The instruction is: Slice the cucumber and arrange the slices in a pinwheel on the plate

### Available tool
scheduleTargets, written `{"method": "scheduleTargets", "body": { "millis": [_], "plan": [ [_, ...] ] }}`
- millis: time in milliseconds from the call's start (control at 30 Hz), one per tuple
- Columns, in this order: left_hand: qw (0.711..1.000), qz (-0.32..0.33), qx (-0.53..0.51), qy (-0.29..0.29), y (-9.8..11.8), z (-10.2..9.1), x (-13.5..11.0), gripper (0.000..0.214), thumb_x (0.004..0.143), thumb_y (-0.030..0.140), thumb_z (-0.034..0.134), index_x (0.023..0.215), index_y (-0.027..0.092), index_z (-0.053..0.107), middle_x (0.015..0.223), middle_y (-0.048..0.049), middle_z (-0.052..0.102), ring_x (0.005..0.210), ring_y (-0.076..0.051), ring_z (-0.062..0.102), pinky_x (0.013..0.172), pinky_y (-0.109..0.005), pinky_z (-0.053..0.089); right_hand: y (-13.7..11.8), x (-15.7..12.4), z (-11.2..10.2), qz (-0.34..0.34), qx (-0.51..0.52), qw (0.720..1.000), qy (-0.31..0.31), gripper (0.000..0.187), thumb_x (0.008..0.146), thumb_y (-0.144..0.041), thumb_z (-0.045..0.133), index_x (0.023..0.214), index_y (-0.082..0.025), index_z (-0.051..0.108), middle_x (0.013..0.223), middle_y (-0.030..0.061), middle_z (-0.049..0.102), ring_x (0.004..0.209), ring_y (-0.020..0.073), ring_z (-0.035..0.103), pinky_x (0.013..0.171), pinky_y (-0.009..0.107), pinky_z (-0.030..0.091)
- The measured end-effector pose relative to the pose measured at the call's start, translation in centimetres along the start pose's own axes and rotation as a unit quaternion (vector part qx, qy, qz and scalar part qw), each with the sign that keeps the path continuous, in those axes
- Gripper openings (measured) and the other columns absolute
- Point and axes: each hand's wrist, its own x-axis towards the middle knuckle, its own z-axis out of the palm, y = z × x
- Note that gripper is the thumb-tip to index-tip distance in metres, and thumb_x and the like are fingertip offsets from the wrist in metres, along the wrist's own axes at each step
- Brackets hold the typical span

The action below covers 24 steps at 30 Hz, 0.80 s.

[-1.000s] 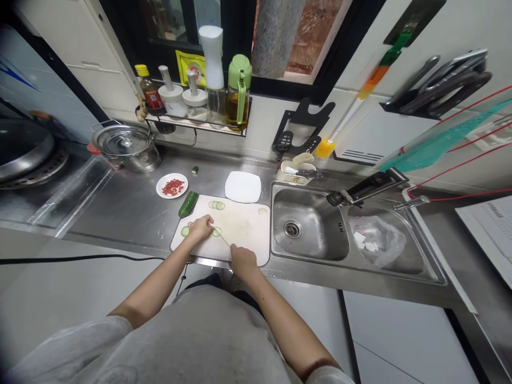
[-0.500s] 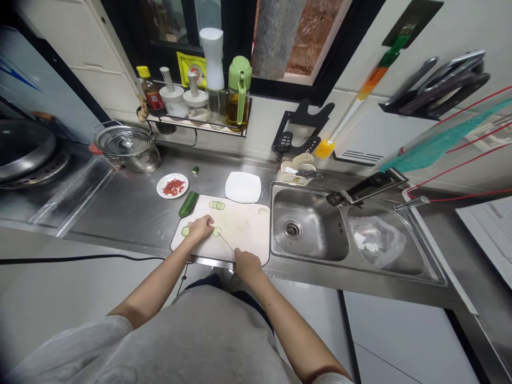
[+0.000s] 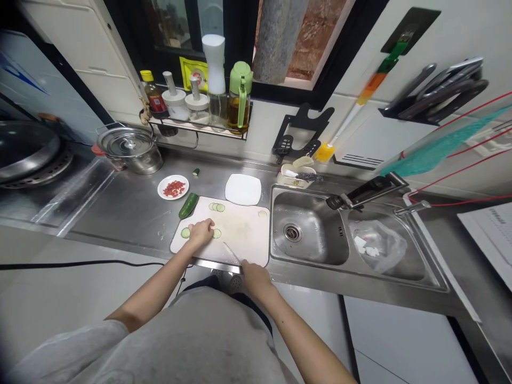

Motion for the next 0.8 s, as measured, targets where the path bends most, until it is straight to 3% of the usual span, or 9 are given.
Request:
{"method": "scheduleTargets", "body": {
  "millis": [300, 533, 667, 800],
  "plan": [
    [1.0, 0.016, 0.003, 0.024, 1.0, 0.9, -1.6, 0.021, 0.08, 0.022, 0.052, 0.1, 0.024, 0.059, 0.114, -0.0093, 0.062, 0.111, -0.028, 0.051, 0.092, -0.043, 0.028, 1.7, 0.1, 2.1, 0.005, 0.054, 0.998, 0.037, 0.021, 0.095, -0.02, 0.036, 0.111, -0.018, 0.049, 0.098, 0.0116, 0.068, 0.092, 0.0225, 0.065, 0.066, 0.025, 0.034],
    [0.998, 0.009, -0.059, 0.032, 1.4, 0.2, -2.3, 0.019, 0.08, 0.012, 0.048, 0.09, 0.025, 0.058, 0.095, -0.0025, 0.069, 0.098, -0.023, 0.059, 0.089, -0.04, 0.03, 2.7, 1.1, 3.4, 0.04, 0.129, 0.984, 0.119, 0.023, 0.099, -0.028, 0.032, 0.114, -0.018, 0.046, 0.095, 0.0087, 0.07, 0.087, 0.0197, 0.065, 0.065, 0.023, 0.032],
    [0.993, -0.021, -0.116, 0.031, -0.1, -0.4, -3.0, 0.017, 0.079, 0.015, 0.051, 0.089, 0.026, 0.058, 0.091, 0.0008, 0.07, 0.092, -0.021, 0.061, 0.088, -0.038, 0.031, 2.4, 1.9, 3.4, 0.039, 0.142, 0.981, 0.13, 0.025, 0.099, -0.034, 0.031, 0.112, -0.02, 0.047, 0.09, 0.0075, 0.069, 0.084, 0.0197, 0.065, 0.063, 0.022, 0.032],
    [0.986, -0.064, -0.146, 0.057, -3.3, -1.6, -3.8, 0.015, 0.078, 0.019, 0.054, 0.09, 0.027, 0.059, 0.092, 0.0033, 0.07, 0.092, -0.018, 0.062, 0.089, -0.035, 0.033, 2.2, 2.6, 3.4, 0.034, 0.142, 0.98, 0.135, 0.025, 0.1, -0.033, 0.029, 0.109, -0.019, 0.048, 0.087, 0.0074, 0.069, 0.082, 0.0201, 0.065, 0.063, 0.023, 0.032]
  ]
}}
